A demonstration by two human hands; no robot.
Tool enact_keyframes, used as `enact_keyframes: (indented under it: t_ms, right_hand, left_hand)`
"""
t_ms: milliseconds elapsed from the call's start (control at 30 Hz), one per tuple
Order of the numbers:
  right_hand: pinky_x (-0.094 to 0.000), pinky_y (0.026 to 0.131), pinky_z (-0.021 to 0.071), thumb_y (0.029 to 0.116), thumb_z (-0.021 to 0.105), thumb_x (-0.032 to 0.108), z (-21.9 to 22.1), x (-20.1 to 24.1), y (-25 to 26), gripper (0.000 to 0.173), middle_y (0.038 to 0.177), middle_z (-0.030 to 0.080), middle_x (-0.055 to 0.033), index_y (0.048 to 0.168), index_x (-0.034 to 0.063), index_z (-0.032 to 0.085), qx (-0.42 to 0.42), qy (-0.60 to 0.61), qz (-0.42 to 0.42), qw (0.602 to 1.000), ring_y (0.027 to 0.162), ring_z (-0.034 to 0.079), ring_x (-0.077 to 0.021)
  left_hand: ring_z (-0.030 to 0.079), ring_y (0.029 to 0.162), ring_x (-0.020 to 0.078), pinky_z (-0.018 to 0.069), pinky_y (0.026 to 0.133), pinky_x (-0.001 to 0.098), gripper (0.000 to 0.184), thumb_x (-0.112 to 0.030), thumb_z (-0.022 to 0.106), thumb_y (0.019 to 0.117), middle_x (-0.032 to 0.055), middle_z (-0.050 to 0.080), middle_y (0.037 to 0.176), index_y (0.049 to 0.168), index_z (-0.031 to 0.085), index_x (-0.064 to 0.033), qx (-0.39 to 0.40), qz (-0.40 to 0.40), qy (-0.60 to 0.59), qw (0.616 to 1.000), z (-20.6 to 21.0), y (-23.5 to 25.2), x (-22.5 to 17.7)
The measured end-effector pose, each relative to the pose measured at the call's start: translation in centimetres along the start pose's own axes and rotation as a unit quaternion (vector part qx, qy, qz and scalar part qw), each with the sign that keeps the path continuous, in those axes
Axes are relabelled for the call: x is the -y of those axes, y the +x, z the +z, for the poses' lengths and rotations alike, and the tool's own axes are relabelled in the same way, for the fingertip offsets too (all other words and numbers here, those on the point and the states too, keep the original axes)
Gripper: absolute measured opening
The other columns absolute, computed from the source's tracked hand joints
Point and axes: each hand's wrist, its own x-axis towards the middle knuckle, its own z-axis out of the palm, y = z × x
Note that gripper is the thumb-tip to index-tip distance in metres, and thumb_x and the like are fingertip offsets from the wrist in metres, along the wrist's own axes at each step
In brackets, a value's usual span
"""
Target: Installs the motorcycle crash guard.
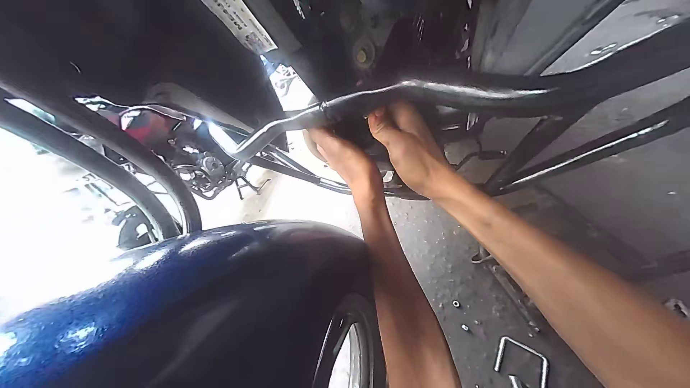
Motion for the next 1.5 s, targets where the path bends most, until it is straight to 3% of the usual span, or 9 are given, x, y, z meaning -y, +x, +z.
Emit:
enact_keyframes:
  t_ms: [167,367,533,700,1000,1133,1267,1400,1500]
  right_hand:
    - [-0.0245,0.109,0.0439,0.1098,0.042,0.020,-0.4,0.8,-0.3,0.030,0.121,0.063,-0.0029,0.126,0.0037,0.061,0.017,0.030,0.019,0.999,0.121,0.055,-0.0003]
    - [-0.0274,0.114,0.0409,0.1091,0.046,0.024,-0.1,0.8,-0.2,0.035,0.131,0.063,-0.0062,0.134,0.0043,0.060,0.000,-0.002,0.027,1.000,0.129,0.053,-0.0041]
    - [-0.0296,0.112,0.0416,0.1090,0.044,0.026,0.3,1.0,-0.3,0.034,0.124,0.065,-0.0054,0.129,0.0055,0.063,-0.019,-0.029,0.029,0.999,0.124,0.056,-0.0046]
    - [-0.0290,0.110,0.0431,0.1089,0.044,0.028,0.2,1.4,-0.3,0.034,0.121,0.066,-0.0041,0.126,0.0066,0.064,-0.015,-0.038,0.053,0.998,0.121,0.057,-0.0036]
    - [-0.0352,0.107,0.0465,0.1087,0.046,0.027,-0.4,3.0,-0.8,0.037,0.124,0.068,-0.0095,0.132,0.0043,0.063,0.011,-0.039,0.103,0.994,0.119,0.061,-0.0100]
    - [-0.0338,0.100,0.0516,0.1040,0.057,0.019,-0.5,4.0,-1.5,0.028,0.116,0.071,-0.0114,0.124,0.0021,0.068,-0.027,-0.024,0.087,0.996,0.109,0.066,-0.0121]
    - [-0.0436,0.086,0.0512,0.1057,0.053,0.019,-0.7,4.7,-1.7,0.027,0.100,0.068,-0.0160,0.115,-0.0005,0.068,0.044,-0.057,0.217,0.974,0.094,0.064,-0.0231]
    - [-0.0411,0.105,0.0498,0.1059,0.048,0.035,1.5,-0.7,-2.2,0.043,0.121,0.070,-0.0167,0.125,0.0026,0.068,0.037,-0.161,0.168,0.972,0.119,0.065,-0.0239]
    - [-0.0411,0.109,0.0444,0.1035,0.055,0.023,1.7,2.1,-2.2,0.041,0.128,0.066,-0.0241,0.129,-0.0071,0.064,0.045,-0.196,0.212,0.956,0.125,0.061,-0.0292]
  left_hand:
    - [0.066,0.094,0.0137,0.0571,0.086,0.0357,0.054,-0.034,0.009,0.1128,0.0060,0.065,0.099,0.122,0.054,-0.0058,-0.109,-0.173,0.012,0.979,4.3,-0.9,-7.1]
    - [0.065,0.109,0.0212,0.0548,0.096,0.0420,0.059,-0.037,0.012,0.1132,0.0148,0.065,0.117,0.136,0.047,0.0044,0.006,-0.016,-0.032,0.999,0.1,-0.5,-0.7]
    - [0.066,0.099,0.0111,0.0558,0.092,0.0333,0.051,-0.032,0.011,0.1126,0.0036,0.066,0.100,0.120,0.054,-0.0065,-0.068,-0.152,-0.056,0.984,3.4,-2.1,-6.8]
    - [0.056,0.119,0.0135,0.0468,0.106,0.0336,0.037,-0.012,0.028,0.1072,0.0089,0.056,0.127,0.139,0.043,-0.0023,0.010,-0.129,-0.017,0.991,2.3,-2.4,-6.3]
    - [0.066,0.088,0.0090,0.0570,0.082,0.0312,0.030,-0.012,0.028,0.1025,-0.0010,0.065,0.088,0.107,0.057,-0.0081,-0.002,-0.154,-0.035,0.987,2.0,-2.1,-6.1]
    - [0.065,0.099,0.0071,0.0550,0.092,0.0317,0.035,-0.020,0.024,0.1085,-0.0036,0.067,0.101,0.116,0.058,-0.0128,0.016,-0.186,-0.034,0.982,1.3,-2.9,-6.6]
    - [0.065,0.098,0.0096,0.0546,0.090,0.0320,0.033,-0.020,0.030,0.1084,0.0019,0.068,0.101,0.111,0.060,-0.0057,-0.013,-0.190,0.005,0.982,2.0,-2.7,-7.4]
    - [0.061,0.086,0.0089,0.0531,0.084,0.0271,0.023,-0.002,0.031,0.1049,0.0064,0.059,0.091,0.105,0.053,0.0049,-0.076,-0.185,0.131,0.971,3.5,-2.9,-8.8]
    - [0.062,0.095,0.0108,0.0514,0.091,0.0266,0.024,-0.001,0.037,0.1048,0.0124,0.062,0.098,0.109,0.056,0.0117,-0.091,-0.185,0.186,0.961,4.0,-3.1,-9.2]
